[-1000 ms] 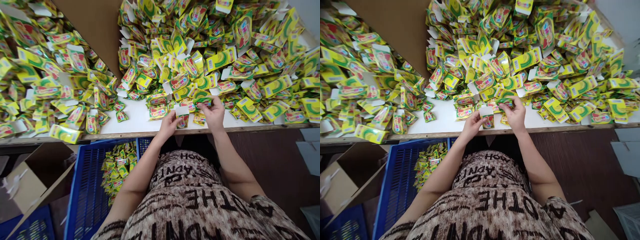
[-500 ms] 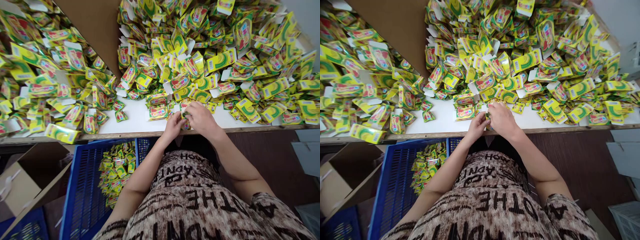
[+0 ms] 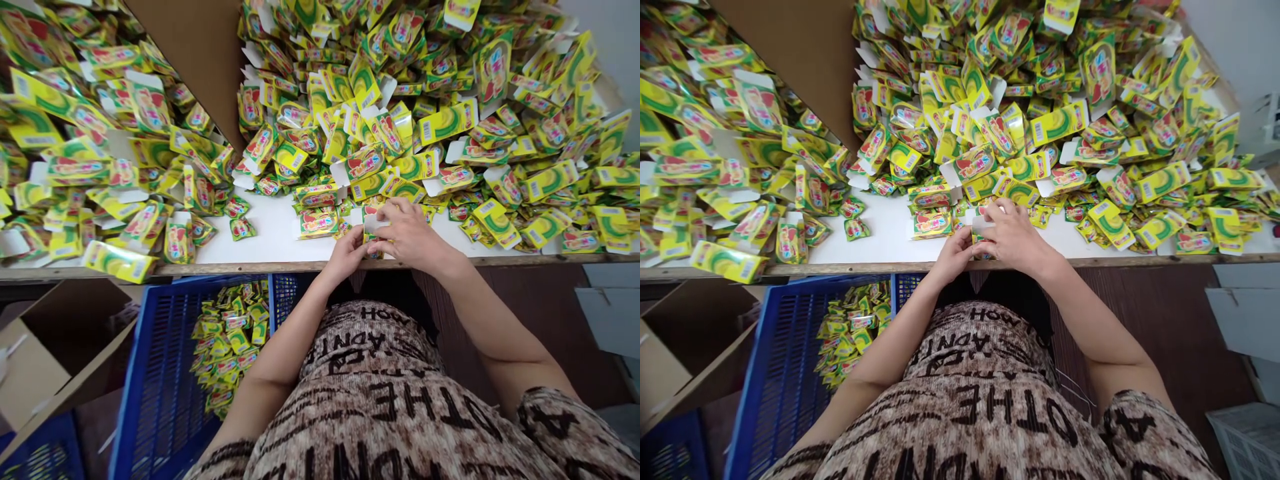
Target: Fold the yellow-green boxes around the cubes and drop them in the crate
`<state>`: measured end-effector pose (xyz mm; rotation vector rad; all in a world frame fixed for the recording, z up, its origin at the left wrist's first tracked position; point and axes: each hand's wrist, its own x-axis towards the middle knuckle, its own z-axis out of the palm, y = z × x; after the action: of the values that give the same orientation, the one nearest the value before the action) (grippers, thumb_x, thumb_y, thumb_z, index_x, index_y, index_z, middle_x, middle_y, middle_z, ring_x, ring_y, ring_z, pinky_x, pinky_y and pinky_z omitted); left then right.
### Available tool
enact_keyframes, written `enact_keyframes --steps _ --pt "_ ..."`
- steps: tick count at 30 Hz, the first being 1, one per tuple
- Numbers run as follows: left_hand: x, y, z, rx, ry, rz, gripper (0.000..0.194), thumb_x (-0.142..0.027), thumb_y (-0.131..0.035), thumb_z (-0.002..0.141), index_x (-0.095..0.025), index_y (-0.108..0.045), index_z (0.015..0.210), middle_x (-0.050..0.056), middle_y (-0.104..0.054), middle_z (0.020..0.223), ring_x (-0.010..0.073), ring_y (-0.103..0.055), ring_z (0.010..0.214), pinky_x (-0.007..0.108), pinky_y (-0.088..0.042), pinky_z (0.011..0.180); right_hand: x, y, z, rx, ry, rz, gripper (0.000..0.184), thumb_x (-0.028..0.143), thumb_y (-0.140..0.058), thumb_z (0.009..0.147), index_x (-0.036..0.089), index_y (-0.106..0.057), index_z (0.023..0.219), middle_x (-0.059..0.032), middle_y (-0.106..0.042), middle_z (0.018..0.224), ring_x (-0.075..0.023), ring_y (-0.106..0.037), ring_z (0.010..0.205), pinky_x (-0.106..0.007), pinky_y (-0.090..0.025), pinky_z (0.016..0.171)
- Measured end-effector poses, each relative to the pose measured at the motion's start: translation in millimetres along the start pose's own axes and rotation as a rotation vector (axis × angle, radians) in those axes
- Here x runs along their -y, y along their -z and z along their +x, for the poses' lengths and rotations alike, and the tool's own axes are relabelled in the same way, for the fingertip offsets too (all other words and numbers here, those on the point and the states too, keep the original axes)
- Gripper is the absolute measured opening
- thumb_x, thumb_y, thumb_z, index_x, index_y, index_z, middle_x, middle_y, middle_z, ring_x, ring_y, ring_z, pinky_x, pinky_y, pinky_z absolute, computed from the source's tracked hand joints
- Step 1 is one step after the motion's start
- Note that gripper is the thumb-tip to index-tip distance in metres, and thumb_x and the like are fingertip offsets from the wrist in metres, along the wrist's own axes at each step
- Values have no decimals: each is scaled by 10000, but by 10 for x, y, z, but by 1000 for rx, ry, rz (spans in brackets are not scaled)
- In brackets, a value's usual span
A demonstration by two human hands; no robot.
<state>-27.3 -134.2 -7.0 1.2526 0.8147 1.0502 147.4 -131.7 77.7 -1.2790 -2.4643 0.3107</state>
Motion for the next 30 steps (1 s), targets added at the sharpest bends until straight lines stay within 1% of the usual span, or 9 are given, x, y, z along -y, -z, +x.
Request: enact_keyframes --steps 2,4,9,12,16,19,24,27,30 --pt "-16 -8 -14 10 23 -50 380 -466 -773 776 -184 -688 1017 38 -711 966 202 -643 927 320 -488 870 -25 -71 -98 -188 -112 166 191 391 -666 894 251 -780 954 -103 -631 1143 -305 -500 1169 -492 -435 953" --pt "-65 -18 -46 33 47 -50 391 -453 -760 790 -192 -705 1076 55 -729 1058 227 -651 1028 352 -472 962 -68 -176 -210 -352 -312 450 236 411 -671 882 248 -764 1025 -79 -651 1019 -243 -589 973 -406 -512 803" --pt "-248 -19 -97 32 115 -48 296 -397 -688 844 -207 -763 1060 53 -735 1176 243 -583 1236 359 -356 1120 -64 -419 -348 -241 -630 1056 281 401 -759 772 182 -749 947 32 -568 603 -92 -457 466 -237 -365 429" --pt "-288 -4 -8 -63 345 -282 159 -268 -774 680 -193 -773 821 17 -759 878 183 -663 906 305 -469 897 3 -465 -269 -249 -682 1127 243 314 -765 719 176 -757 920 50 -560 576 -57 -381 403 -212 -284 362" --pt "-302 -33 140 -219 549 -474 79 -138 -702 524 -170 -662 584 -24 -651 633 100 -540 591 245 -406 598 1 -491 -159 -340 -644 1136 205 295 -774 684 179 -784 853 -10 -685 827 -66 -488 483 -216 -371 369" --pt "-329 -71 144 -256 485 -451 112 -140 -732 532 -167 -689 632 -21 -675 666 99 -562 612 231 -414 599 -58 -515 -144 -378 -635 1168 278 333 -798 680 198 -796 922 -22 -710 890 -89 -535 542 -226 -438 397" --pt "-290 -43 64 -188 267 -330 354 -296 -880 602 -174 -791 923 48 -787 931 169 -688 856 301 -517 856 -144 -517 -102 -384 -578 1148 344 351 -801 714 228 -799 1035 -16 -712 887 -69 -506 503 -227 -453 396" --pt "-209 -15 64 -233 190 -247 357 -351 -876 646 -199 -803 960 61 -792 1013 204 -704 934 348 -539 899 -159 -512 -56 -395 -536 1141 273 421 -776 761 236 -817 959 -37 -723 979 -83 -566 563 -241 -505 447" --pt "-146 -35 94 -296 133 -175 331 -401 -830 717 -210 -801 986 67 -786 1052 213 -708 953 365 -559 882 -156 -505 -29 -433 -612 1190 300 471 -819 703 213 -816 856 -41 -744 899 -120 -614 609 -258 -541 477"
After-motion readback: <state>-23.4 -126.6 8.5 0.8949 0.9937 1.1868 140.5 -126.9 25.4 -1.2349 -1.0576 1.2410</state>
